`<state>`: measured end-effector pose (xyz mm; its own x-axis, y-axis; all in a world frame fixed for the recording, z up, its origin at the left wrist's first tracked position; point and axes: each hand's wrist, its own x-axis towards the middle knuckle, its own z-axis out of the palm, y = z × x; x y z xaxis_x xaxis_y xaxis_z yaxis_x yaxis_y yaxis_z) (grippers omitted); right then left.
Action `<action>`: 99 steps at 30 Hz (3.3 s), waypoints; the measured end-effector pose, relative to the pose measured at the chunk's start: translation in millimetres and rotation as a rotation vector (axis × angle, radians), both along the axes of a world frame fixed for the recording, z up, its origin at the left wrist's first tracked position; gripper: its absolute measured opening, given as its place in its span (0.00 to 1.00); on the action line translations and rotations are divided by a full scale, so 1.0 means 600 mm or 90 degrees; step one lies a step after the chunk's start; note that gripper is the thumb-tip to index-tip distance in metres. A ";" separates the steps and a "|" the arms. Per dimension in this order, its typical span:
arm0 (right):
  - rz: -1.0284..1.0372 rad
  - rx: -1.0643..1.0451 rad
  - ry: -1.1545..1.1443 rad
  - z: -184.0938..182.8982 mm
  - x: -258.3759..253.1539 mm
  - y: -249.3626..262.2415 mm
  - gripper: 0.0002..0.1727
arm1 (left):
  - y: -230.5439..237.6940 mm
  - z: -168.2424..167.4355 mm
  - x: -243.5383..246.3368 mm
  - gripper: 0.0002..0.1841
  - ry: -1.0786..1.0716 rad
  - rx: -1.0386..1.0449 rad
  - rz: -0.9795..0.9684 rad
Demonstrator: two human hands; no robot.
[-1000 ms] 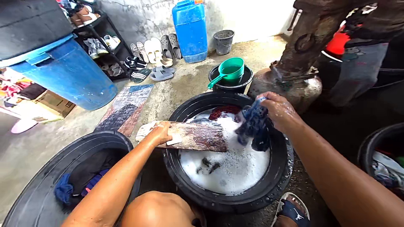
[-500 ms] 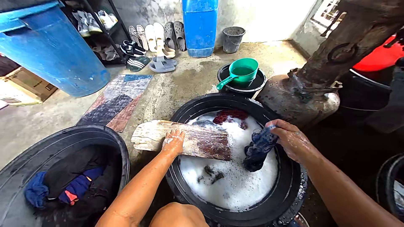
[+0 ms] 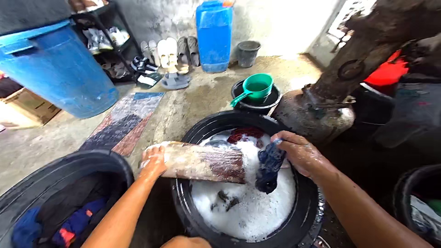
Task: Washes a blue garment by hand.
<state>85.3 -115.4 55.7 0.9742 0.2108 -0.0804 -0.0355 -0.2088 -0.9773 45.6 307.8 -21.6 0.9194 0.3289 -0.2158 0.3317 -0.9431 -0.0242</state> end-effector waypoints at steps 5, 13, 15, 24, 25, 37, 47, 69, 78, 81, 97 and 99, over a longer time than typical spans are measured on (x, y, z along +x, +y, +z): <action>0.092 0.084 -0.081 0.056 -0.003 0.007 0.11 | -0.059 0.019 0.029 0.54 0.016 -0.116 -0.096; 0.225 -0.045 -0.245 0.105 -0.003 0.030 0.10 | -0.304 0.090 0.020 0.43 -0.152 -0.772 -0.413; 0.210 -0.085 -0.289 0.099 -0.003 0.022 0.10 | -0.314 0.081 0.020 0.23 -0.329 -0.760 -0.435; 0.141 -0.042 -0.193 0.076 -0.007 0.046 0.10 | -0.276 0.097 0.002 0.34 -0.081 -0.848 -0.319; 0.148 -0.046 -0.207 0.088 -0.011 0.050 0.09 | -0.282 0.094 0.001 0.38 -0.044 -0.835 -0.328; 0.118 0.001 -0.303 0.180 -0.048 0.000 0.08 | -0.317 0.023 0.014 0.13 -0.161 -0.855 -0.383; -0.012 0.167 0.077 0.029 -0.046 -0.086 0.11 | -0.222 0.034 -0.015 0.09 -0.207 -0.845 -0.269; 0.287 -0.687 0.049 -0.419 0.089 -0.129 0.50 | -0.149 -0.108 0.027 0.17 -0.054 -0.209 -0.004; -0.029 -0.631 0.152 -0.412 0.085 -0.069 0.25 | -0.134 -0.166 0.003 0.14 -0.300 -0.118 -0.196; -0.049 -0.509 0.180 -0.401 0.085 0.010 0.24 | -0.129 -0.185 -0.004 0.18 -0.272 -0.107 -0.306; 0.113 -0.609 0.109 -0.338 0.193 0.127 0.35 | -0.124 -0.164 -0.007 0.28 -0.031 -0.057 -0.214; 0.101 -0.545 0.111 -0.300 0.188 0.162 0.34 | -0.122 -0.164 -0.003 0.29 -0.025 -0.061 -0.208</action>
<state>198.3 -18.2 -124.6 0.8980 0.1417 -0.4166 -0.0779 -0.8806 -0.4674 43.6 234.8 -120.0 0.9809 -0.0044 -0.1945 0.0107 -0.9970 0.0765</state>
